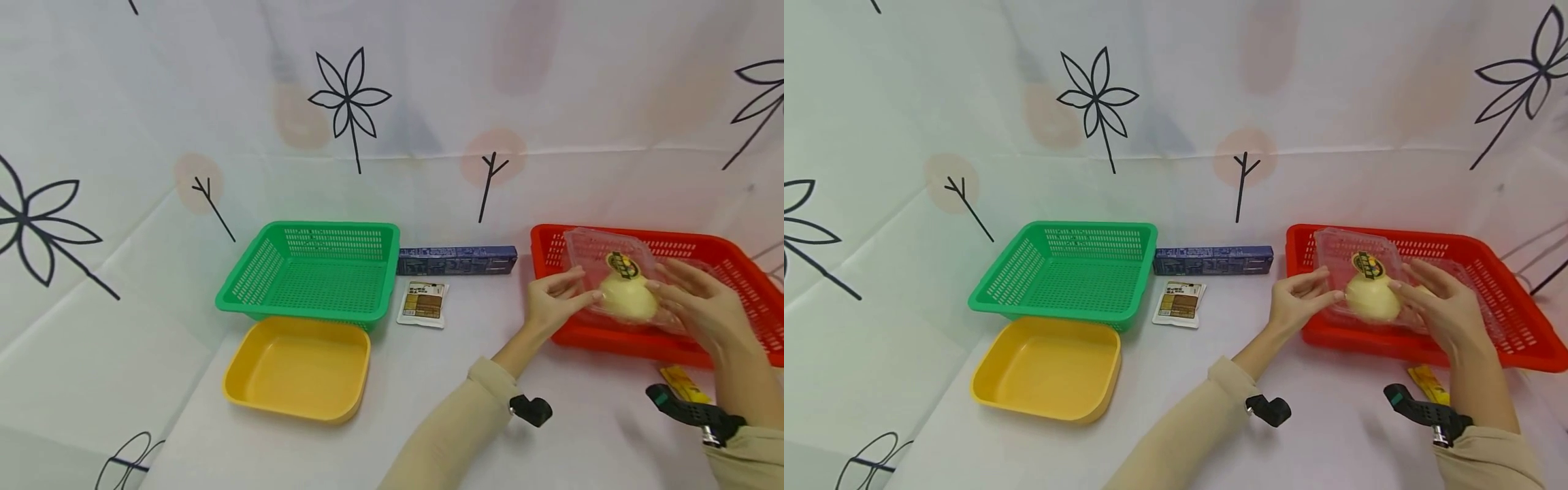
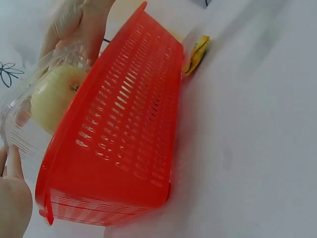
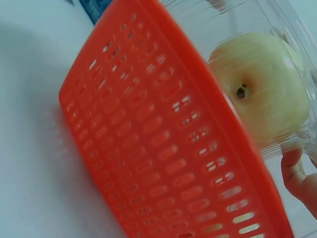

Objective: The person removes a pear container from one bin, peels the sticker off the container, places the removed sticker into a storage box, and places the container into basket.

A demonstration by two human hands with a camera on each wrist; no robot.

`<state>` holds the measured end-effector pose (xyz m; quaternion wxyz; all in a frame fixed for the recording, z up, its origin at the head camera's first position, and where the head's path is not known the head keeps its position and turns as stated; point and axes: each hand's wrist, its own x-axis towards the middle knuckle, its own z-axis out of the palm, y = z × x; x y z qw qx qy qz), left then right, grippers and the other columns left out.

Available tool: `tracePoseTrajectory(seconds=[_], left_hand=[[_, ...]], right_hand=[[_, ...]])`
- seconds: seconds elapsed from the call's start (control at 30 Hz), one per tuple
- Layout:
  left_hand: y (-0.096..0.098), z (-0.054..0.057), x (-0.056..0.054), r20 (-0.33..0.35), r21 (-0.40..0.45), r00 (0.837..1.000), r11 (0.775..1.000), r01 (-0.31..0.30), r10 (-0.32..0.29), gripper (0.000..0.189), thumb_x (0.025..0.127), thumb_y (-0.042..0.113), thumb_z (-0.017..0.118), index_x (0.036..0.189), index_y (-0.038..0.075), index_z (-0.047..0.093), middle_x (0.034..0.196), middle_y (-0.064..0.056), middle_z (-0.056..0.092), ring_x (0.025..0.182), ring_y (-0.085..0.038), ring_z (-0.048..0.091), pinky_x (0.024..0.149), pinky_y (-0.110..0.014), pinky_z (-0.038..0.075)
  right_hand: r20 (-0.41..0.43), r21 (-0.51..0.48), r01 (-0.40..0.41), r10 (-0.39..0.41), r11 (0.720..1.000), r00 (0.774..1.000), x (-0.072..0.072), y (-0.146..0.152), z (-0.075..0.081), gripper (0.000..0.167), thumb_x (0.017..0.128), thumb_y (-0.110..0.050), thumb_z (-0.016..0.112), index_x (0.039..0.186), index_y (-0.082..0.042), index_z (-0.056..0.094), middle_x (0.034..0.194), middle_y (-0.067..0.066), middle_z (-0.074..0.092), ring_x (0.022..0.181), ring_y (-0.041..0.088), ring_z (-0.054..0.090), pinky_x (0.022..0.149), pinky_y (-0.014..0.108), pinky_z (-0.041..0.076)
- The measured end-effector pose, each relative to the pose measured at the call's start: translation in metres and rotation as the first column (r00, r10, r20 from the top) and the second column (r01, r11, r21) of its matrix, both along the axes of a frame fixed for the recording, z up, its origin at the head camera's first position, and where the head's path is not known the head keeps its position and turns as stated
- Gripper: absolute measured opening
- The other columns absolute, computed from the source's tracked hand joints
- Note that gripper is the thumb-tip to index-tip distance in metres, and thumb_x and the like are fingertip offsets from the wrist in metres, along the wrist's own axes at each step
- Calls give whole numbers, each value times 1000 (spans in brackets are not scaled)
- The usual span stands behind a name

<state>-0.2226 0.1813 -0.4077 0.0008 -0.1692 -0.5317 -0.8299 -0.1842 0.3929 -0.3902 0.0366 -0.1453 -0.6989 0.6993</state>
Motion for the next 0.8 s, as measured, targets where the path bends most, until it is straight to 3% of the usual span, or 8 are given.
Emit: tracePoseTrajectory(seconds=[0.13, 0.37, 0.5, 0.6, 0.8], left_hand=[[-9, 2, 4, -5, 32, 1000, 999, 13, -13, 35, 74, -13, 70, 108, -10, 65, 111, -12, 68, 93, -1, 64, 78, -18, 50], [-27, 8, 11, -41, 75, 999, 997, 32, -29, 37, 75, -17, 68, 111, -11, 63, 115, -15, 65, 97, -3, 63, 82, -21, 50], [-35, 12, 14, -8, 112, 999, 993, 40, -40, 37, 75, -18, 66, 112, -11, 63, 115, -13, 66, 97, -5, 64, 84, -23, 49], [-42, 14, 17, 6, 130, 999, 990, 47, -48, 39, 75, -19, 65, 113, -12, 62, 116, -12, 65, 99, -6, 64, 85, -24, 49], [-57, 15, 27, -29, 138, 999, 990, 31, -27, 42, 74, -20, 65, 115, -13, 60, 118, -19, 62, 103, -11, 63, 85, -25, 49]], right_hand=[[-5, 30, 10, -10, 1000, 1000, 5, -5, 2, 69, 87, -28, 67, 145, -38, 31, 146, -20, 31, 90, -7, 45, 58, 12, 49], [-120, -118, -5, -10, 993, 993, 13, -19, 9, 64, 88, -14, 65, 144, -29, 38, 132, -15, 43, 90, -4, 49, 60, 13, 51], [-116, -49, 0, -6, 999, 993, 17, -28, 13, 62, 88, -16, 65, 143, -30, 39, 127, -17, 44, 112, -1, 38, 60, 9, 48], [-122, 6, -14, 15, 1000, 992, 21, -33, 13, 64, 89, -16, 65, 144, -30, 37, 125, -20, 45, 119, -1, 29, 61, 6, 45], [-127, -11, -16, 14, 1000, 992, 29, -45, 10, 63, 88, -15, 65, 143, -28, 39, 120, -22, 47, 110, -4, 32, 62, 6, 46]])
